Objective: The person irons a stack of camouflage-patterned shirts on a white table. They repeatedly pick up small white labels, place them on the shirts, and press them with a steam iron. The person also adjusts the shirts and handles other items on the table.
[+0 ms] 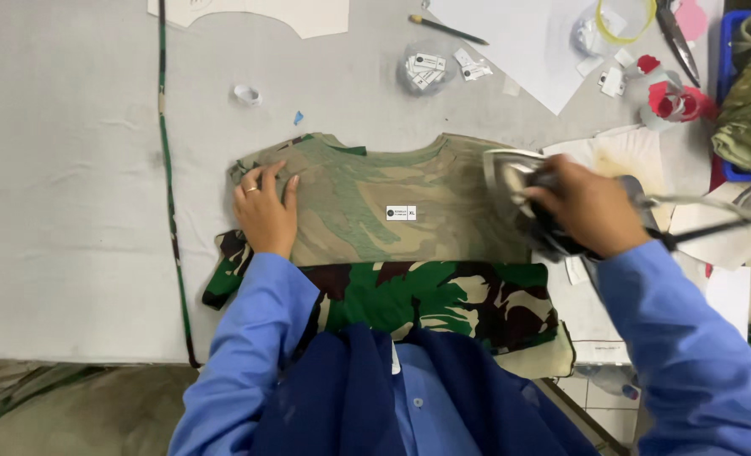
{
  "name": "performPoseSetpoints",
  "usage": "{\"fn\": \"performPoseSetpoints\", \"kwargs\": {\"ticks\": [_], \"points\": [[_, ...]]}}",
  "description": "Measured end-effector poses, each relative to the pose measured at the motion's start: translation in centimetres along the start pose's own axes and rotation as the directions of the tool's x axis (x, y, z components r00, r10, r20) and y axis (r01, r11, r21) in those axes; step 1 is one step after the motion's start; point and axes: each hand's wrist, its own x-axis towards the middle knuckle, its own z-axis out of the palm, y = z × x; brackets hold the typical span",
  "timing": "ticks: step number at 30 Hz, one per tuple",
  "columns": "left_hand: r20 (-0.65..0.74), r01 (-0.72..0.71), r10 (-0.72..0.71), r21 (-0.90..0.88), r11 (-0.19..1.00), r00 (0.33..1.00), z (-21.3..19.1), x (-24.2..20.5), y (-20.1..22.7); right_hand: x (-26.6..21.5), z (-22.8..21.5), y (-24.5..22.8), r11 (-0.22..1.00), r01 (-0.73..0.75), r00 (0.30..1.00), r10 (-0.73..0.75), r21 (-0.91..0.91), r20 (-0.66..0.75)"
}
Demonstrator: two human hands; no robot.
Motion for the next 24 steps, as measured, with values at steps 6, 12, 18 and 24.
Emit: {"fn": "performPoseSetpoints", "kwargs": {"ticks": [6,12,18,24], "points": [[-0.046,0.077,-0.095,-0.288,0.954,0.994,0.7,0.8,-1.6,4.9,6.5,-17.4,0.728,0.686,0.716,-0.680,0.020,0.158],[0.034,0.168,-0.165,-0.248,0.954,0.986,0.0,0.6,-2.1,4.3,5.2,-14.1,0.843,0.537,0.827,-0.533,0.031,0.178],[-0.068,0.069,-0.093,-0.291,0.954,0.993,0.9,0.9,-2.4,0.4,0.2,2.2,0.937,-0.345,0.938,0.345,0.053,0.008],[0.038,0.169,-0.165,-0.276,0.946,0.986,0.8,0.7,-2.1,-3.2,1.9,14.7,0.843,-0.508,0.821,0.536,0.175,-0.197]]}}
